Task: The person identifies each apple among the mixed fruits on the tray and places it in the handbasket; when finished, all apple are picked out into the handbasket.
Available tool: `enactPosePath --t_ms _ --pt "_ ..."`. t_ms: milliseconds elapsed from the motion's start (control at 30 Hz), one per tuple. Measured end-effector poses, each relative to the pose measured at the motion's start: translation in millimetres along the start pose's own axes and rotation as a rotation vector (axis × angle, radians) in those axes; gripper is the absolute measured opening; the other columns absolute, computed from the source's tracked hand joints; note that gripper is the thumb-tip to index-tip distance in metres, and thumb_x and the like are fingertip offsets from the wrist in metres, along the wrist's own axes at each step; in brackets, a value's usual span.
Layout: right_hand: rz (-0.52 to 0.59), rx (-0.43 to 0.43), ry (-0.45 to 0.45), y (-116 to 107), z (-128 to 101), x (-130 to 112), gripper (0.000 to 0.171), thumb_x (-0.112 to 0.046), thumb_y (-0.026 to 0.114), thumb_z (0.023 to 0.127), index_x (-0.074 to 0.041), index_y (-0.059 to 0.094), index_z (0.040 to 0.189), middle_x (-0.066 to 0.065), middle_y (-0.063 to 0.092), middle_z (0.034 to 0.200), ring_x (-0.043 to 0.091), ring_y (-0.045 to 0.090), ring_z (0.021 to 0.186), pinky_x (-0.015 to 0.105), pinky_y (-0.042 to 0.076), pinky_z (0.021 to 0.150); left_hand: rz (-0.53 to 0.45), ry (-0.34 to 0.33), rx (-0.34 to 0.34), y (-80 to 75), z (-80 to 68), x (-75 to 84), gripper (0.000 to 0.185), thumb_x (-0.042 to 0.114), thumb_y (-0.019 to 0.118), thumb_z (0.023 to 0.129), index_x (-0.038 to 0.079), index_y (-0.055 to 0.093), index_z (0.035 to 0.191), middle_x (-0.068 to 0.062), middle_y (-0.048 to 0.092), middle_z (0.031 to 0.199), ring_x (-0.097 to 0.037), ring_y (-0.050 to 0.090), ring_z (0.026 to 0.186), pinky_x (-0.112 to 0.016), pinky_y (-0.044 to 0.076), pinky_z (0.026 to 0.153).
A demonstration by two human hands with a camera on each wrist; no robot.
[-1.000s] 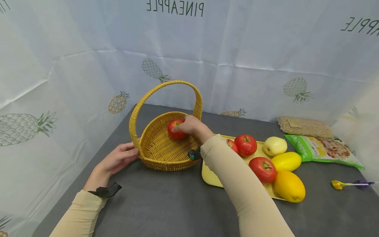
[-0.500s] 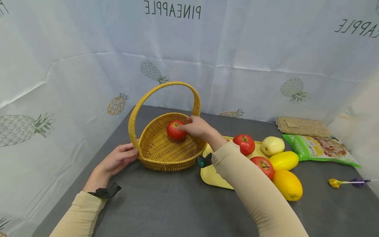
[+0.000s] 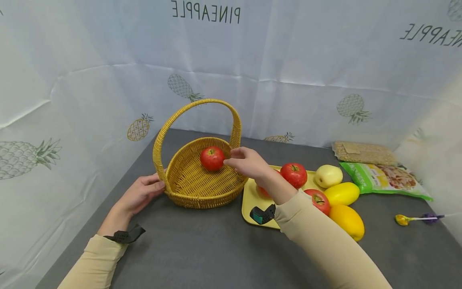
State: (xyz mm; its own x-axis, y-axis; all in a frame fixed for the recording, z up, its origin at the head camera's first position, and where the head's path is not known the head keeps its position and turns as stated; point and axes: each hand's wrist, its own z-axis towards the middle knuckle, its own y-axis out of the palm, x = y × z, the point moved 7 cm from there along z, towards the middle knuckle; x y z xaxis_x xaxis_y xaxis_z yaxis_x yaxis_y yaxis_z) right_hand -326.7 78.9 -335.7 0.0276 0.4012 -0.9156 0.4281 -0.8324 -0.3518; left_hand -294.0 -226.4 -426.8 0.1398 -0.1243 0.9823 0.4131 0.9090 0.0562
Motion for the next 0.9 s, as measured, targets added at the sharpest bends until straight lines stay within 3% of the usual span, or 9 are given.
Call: enactPosePath --t_ms 67,400,567,733,900 --pt "0.028 0.005 -0.01 -2 -7 2 0.063 -0.024 0.066 0.101 -0.003 0.038 0.155 0.016 0.04 0.157 0.033 0.05 0.136 0.049 0.039 0.114 0.0 -0.009 0.002 1.1 -0.5 -0.9 0.034 0.006 0.062 0.102 -0.016 0.062 0.128 -0.028 0.025 0.162 -0.02 0.04 0.141 -0.028 0.048 0.103" --pt "0.047 0.025 -0.045 -10 -28 11 0.059 -0.021 0.064 0.102 -0.001 0.04 0.153 0.019 0.042 0.155 0.034 0.05 0.135 0.048 0.043 0.11 -0.015 0.0 -0.018 1.8 -0.9 -1.7 0.035 0.008 0.059 0.105 -0.018 0.059 0.128 -0.026 0.027 0.16 -0.014 0.042 0.139 -0.028 0.048 0.104" --pt "-0.001 0.042 -0.035 -15 -31 11 0.06 -0.024 0.065 0.102 -0.001 0.042 0.152 0.019 0.044 0.153 0.036 0.051 0.134 0.049 0.043 0.11 -0.026 -0.003 -0.021 0.2 -0.5 -3.2 0.037 0.007 0.057 0.106 -0.012 0.056 0.137 -0.018 0.042 0.155 -0.019 0.047 0.137 -0.029 0.048 0.104" --pt "-0.019 0.069 -0.01 -24 -37 18 0.061 -0.026 0.066 0.102 0.0 0.042 0.151 0.02 0.046 0.151 0.034 0.051 0.134 0.051 0.041 0.112 -0.047 -0.005 -0.053 2.6 1.1 -2.3 0.05 0.008 0.056 0.107 -0.01 0.04 0.15 -0.016 0.054 0.146 -0.024 0.053 0.133 -0.03 0.047 0.105" --pt "-0.017 0.108 0.02 -34 -45 27 0.059 -0.026 0.065 0.103 -0.001 0.042 0.151 0.02 0.043 0.153 0.039 0.051 0.133 0.05 0.042 0.111 -0.08 0.015 -0.073 3.7 0.7 0.8 0.039 0.007 0.056 0.107 0.0 0.053 0.144 -0.011 0.058 0.142 -0.021 0.054 0.132 -0.029 0.047 0.105"
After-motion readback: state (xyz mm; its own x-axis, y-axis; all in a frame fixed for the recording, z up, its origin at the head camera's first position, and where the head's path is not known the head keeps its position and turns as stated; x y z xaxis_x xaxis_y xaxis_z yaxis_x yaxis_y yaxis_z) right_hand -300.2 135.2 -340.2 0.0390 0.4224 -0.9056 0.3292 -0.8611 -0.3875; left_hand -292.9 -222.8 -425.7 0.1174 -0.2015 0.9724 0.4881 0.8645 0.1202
